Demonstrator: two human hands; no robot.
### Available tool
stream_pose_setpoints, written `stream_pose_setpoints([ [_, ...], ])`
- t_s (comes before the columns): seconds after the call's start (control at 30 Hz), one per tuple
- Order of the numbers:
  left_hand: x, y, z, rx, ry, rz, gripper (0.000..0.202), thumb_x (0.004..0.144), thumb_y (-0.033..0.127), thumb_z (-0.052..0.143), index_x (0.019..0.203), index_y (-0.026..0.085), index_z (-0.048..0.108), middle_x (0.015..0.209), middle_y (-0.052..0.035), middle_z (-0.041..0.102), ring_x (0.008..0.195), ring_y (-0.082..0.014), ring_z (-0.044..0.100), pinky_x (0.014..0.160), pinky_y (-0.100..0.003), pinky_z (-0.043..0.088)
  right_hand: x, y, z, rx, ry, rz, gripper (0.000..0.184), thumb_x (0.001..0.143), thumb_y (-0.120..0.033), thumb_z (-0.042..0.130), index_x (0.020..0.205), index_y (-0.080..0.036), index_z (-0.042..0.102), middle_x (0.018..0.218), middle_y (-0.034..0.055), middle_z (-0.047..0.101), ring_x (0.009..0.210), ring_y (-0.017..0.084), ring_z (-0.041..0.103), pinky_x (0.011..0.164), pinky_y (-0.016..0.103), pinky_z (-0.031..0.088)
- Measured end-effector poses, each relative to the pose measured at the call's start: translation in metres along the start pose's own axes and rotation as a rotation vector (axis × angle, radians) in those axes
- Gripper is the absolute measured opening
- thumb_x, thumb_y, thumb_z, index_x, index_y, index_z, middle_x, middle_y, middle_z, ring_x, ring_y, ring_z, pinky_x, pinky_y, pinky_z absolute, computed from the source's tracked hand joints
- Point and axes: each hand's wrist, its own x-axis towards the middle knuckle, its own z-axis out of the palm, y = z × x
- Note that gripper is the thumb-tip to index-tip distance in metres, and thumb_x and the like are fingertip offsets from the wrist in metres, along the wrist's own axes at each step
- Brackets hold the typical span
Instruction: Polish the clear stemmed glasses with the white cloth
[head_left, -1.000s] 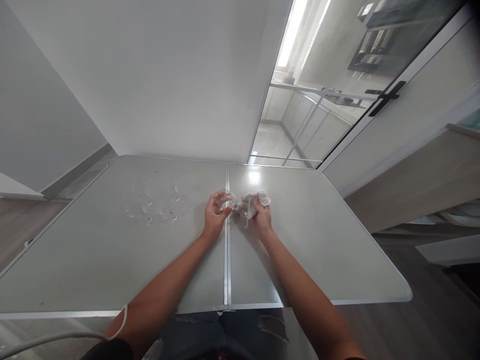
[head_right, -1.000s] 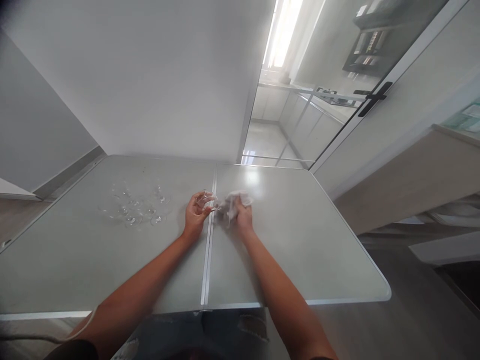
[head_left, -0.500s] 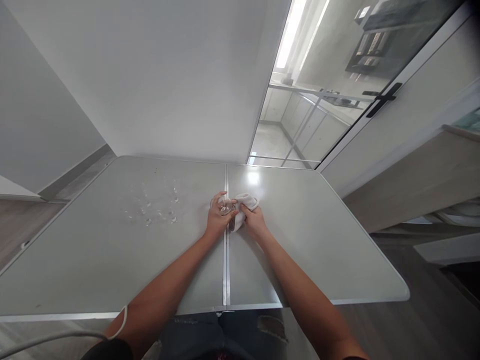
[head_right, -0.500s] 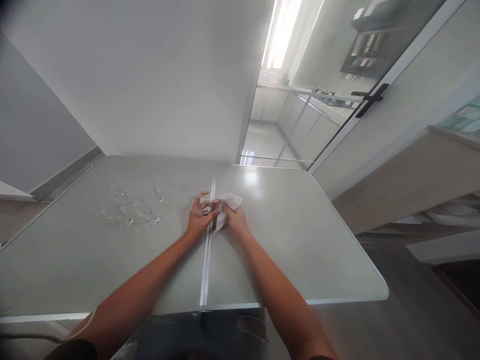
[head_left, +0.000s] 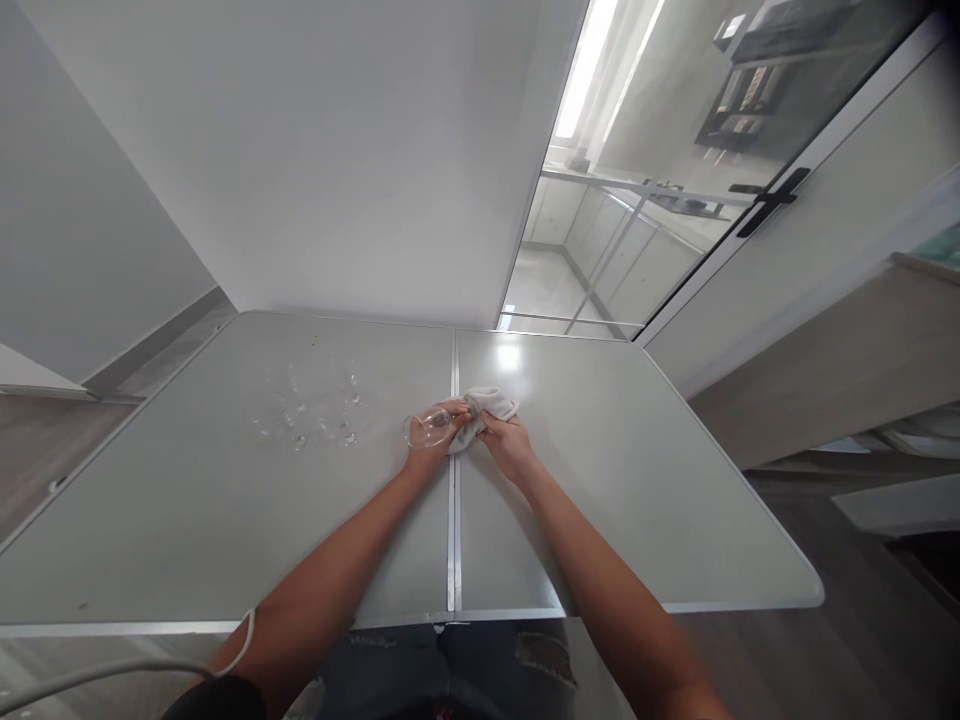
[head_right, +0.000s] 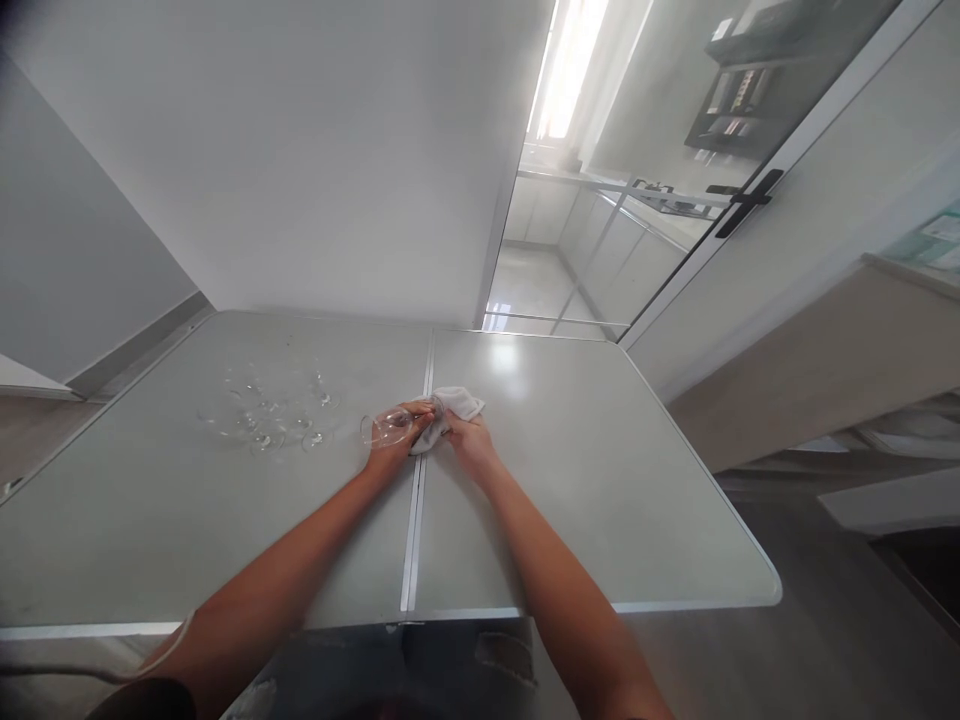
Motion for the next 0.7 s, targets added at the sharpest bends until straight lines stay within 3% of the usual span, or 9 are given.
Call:
stream_pose_setpoints([
  [0.1,0.0,0.001,0.0,-0.022,0.004,-0.046,0.016,0.075,0.036,0.084,0.079,0.023,0.077,0.093,-0.0081,0.076,0.1,-0.028,0.071,0.103,-0.056,0.051,-0.004,-0.008,0.004,0.014,0.007,-0.073,0.034,0.074,-0.034,0.081,0.105,-0.024,0.071,0.117,0.0047,0.073,0.11,0.024,0.065,0.087,0.035,0.054],
  [0.2,0.0,0.001,0.001,-0.035,-0.018,-0.045,0.019,0.073,0.036,0.086,0.078,0.02,0.077,0.092,-0.0093,0.076,0.099,-0.0287,0.072,0.102,-0.055,0.052,-0.006,-0.013,0.003,-0.003,-0.039,-0.009,0.033,0.076,-0.038,0.079,0.105,-0.024,0.072,0.116,0.0046,0.073,0.108,0.025,0.066,0.085,0.035,0.053],
  [0.3,0.001,0.002,0.001,-0.031,0.056,-0.012,0.018,0.074,0.035,0.086,0.078,0.02,0.076,0.092,-0.0092,0.076,0.099,-0.0274,0.071,0.103,-0.052,0.052,-0.006,-0.015,-0.001,-0.061,-0.053,0.073,0.03,0.074,-0.036,0.08,0.101,-0.023,0.073,0.108,0.0035,0.074,0.103,0.025,0.066,0.081,0.035,0.052],
  [0.37,0.002,0.002,0.001,-0.036,0.1,-0.006,0.017,0.075,0.035,0.085,0.078,0.021,0.076,0.092,-0.0082,0.076,0.098,-0.0259,0.071,0.102,-0.05,0.052,-0.005,-0.015,-0.004,-0.075,-0.023,0.036,0.028,0.073,-0.033,0.081,0.098,-0.024,0.074,0.105,0.002,0.074,0.102,0.024,0.065,0.08,0.034,0.052],
  [0.47,0.001,0.003,0.001,-0.038,0.026,-0.032,0.016,0.074,0.035,0.085,0.077,0.022,0.076,0.09,-0.0076,0.076,0.096,-0.0249,0.072,0.101,-0.048,0.053,-0.004,-0.016,-0.003,-0.034,-0.007,-0.034,0.026,0.074,-0.034,0.08,0.098,-0.026,0.074,0.109,0.0014,0.074,0.105,0.024,0.064,0.084,0.035,0.052],
  [0.57,0.0,0.002,0.002,-0.027,-0.056,-0.028,0.016,0.074,0.035,0.085,0.077,0.022,0.076,0.09,-0.0084,0.076,0.098,-0.0255,0.071,0.101,-0.049,0.053,-0.005,-0.013,-0.001,-0.032,-0.066,0.035,0.029,0.076,-0.038,0.079,0.1,-0.024,0.073,0.111,0.0034,0.074,0.106,0.025,0.064,0.085,0.036,0.051],
  [0.7,0.001,-0.001,0.0,-0.016,0.051,0.01,0.017,0.076,0.037,0.083,0.08,0.022,0.076,0.094,-0.0085,0.076,0.1,-0.0252,0.071,0.104,-0.049,0.051,-0.004,-0.009,-0.003,-0.116,0.013,0.066,0.033,0.071,-0.035,0.082,0.1,-0.024,0.073,0.102,0.0019,0.074,0.096,0.023,0.064,0.076,0.034,0.05],
])
